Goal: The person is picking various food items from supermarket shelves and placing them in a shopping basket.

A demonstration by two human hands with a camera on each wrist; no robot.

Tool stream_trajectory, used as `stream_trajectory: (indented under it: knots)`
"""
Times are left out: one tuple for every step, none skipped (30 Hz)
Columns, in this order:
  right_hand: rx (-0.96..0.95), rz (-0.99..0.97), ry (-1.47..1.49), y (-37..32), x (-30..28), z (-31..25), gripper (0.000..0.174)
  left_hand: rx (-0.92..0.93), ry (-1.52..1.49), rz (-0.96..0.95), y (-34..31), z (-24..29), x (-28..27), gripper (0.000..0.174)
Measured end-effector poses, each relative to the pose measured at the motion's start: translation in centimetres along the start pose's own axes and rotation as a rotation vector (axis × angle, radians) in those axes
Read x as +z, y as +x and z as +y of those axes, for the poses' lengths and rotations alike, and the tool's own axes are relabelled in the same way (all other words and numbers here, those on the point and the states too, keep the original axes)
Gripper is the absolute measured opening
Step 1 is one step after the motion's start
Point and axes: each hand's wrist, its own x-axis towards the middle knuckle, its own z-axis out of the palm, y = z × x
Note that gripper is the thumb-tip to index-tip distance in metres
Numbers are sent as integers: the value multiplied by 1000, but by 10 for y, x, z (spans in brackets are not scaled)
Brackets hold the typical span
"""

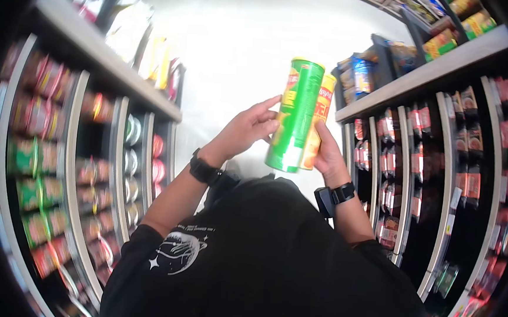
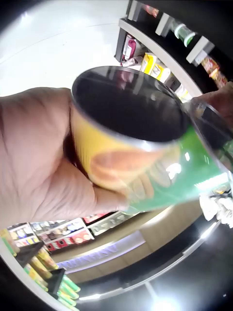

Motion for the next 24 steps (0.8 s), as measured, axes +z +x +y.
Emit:
stream_trajectory:
  knots:
    - [-5, 28, 83, 3, 28, -10, 61, 5, 22, -45, 15, 16, -7, 57]
    - [43, -112, 187, 18, 24, -14, 64, 48, 13, -116, 33, 21, -18, 61]
    - [95, -255, 291, 28, 15, -19, 67, 105, 62, -73, 55, 20, -20, 64]
    - [64, -89, 181, 23, 49, -32, 75, 156, 110, -24, 76, 16, -23, 68]
    - [21, -200, 264, 28, 61, -36, 74, 203, 159, 31, 94, 14, -24, 71]
    - [0, -166, 323, 39, 58, -34, 74, 122, 26, -21, 112, 18, -25, 74]
    - [-14, -141, 382, 53, 54, -33, 75, 64, -74, -96, 133, 16, -31, 75]
    - [-10, -157, 429, 64, 52, -37, 75, 4, -171, -164, 154, 10, -37, 75]
    - [-3, -175, 476, 74, 51, -42, 75, -59, -268, -227, 171, 7, -40, 75]
    - [6, -192, 525, 84, 47, -48, 75, -109, -354, -204, 185, 9, -40, 73]
    - [-4, -207, 432, 97, 40, -57, 73, -172, -384, -252, 203, 6, -48, 71]
    - [-15, -225, 338, 110, 29, -67, 71, -233, -409, -297, 221, 5, -55, 70]
    - [-26, -244, 246, 124, 17, -78, 69, -241, -401, -297, 241, 4, -59, 65]
    - [12, -317, 230, 138, 4, -94, 71, -249, -393, -297, 260, 5, -62, 60]
    - [2, -295, 185, 145, -7, -111, 70, -257, -386, -297, 279, 10, -64, 56]
    - [-6, -271, 150, 155, -12, -129, 70, -190, -323, -222, 301, 20, -60, 52]
    - [-11, -252, 111, 163, -19, -146, 70, -116, -256, -146, 319, 29, -56, 49]
    - [-69, 15, -187, 185, -48, -154, 65, -121, -197, -118, 342, 31, -60, 50]
    - [-64, -6, -38, 202, -67, -166, 63, -134, -116, -88, 363, 31, -64, 51]
    - [-68, -29, 99, 216, -82, -183, 61, -133, -35, -69, 383, 30, -68, 51]
    - [-82, -53, 229, 228, -95, -201, 59, -123, 43, -61, 404, 29, -72, 51]
    - [-60, -121, 201, 228, -104, -215, 64, -133, 106, -19, 415, 29, -70, 52]
    - [-114, -136, 136, 237, -112, -231, 60, -140, 165, 15, 433, 30, -71, 52]
    - [-168, -167, -54, 243, -109, -250, 57, -170, 193, 30, 450, 29, -72, 51]
